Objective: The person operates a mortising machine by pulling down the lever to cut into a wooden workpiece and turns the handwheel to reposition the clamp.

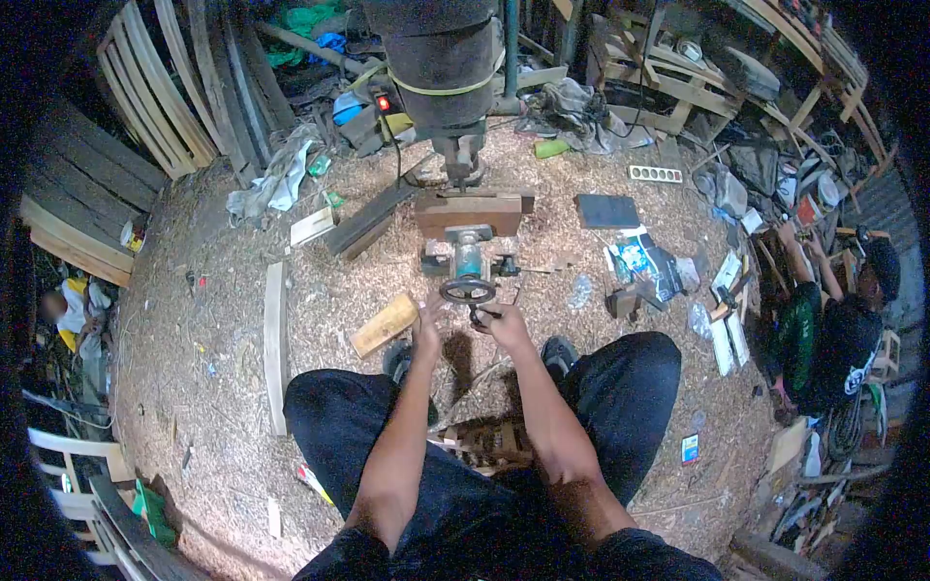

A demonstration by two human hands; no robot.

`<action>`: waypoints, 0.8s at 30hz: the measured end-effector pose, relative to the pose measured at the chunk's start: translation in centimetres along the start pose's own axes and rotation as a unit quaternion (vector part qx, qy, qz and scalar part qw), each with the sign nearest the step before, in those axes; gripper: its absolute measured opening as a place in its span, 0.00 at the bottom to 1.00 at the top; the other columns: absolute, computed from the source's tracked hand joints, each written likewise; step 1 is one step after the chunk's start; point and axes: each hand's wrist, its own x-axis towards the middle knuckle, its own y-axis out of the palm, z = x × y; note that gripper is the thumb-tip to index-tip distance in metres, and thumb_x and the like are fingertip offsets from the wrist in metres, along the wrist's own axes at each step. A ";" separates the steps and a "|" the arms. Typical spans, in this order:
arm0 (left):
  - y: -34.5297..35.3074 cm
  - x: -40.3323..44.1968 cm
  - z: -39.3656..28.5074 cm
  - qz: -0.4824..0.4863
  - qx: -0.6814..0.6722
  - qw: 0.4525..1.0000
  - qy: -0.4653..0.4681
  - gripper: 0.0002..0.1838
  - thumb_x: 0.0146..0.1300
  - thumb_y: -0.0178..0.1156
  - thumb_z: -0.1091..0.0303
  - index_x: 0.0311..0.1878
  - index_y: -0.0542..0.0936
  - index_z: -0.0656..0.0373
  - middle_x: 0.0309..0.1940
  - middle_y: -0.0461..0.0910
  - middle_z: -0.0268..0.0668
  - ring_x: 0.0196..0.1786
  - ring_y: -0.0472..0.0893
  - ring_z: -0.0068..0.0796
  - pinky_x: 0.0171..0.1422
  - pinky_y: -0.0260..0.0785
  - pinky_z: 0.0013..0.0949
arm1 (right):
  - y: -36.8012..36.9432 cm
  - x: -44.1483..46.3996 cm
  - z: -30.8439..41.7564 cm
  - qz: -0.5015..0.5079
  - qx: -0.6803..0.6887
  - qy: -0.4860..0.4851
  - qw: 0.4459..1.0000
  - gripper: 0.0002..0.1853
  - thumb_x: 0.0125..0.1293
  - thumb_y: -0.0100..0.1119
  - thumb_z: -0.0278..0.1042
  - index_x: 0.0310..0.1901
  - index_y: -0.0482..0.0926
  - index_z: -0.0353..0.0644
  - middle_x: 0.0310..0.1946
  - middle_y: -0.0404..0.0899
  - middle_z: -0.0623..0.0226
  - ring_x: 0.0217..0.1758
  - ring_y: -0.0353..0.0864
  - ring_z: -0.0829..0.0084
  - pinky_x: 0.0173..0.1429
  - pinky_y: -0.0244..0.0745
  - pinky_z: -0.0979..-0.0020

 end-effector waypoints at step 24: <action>1.1 -1.7 0.1 -0.035 0.053 0.998 -0.023 0.34 0.80 0.34 0.42 0.68 0.71 0.63 0.59 0.79 0.48 0.59 0.80 0.38 0.59 0.72 0.42 | 0.8 -1.0 0.6 -0.130 -0.317 -0.053 0.938 0.11 0.62 0.65 0.33 0.43 0.85 0.35 0.33 0.85 0.44 0.40 0.86 0.47 0.45 0.78 0.52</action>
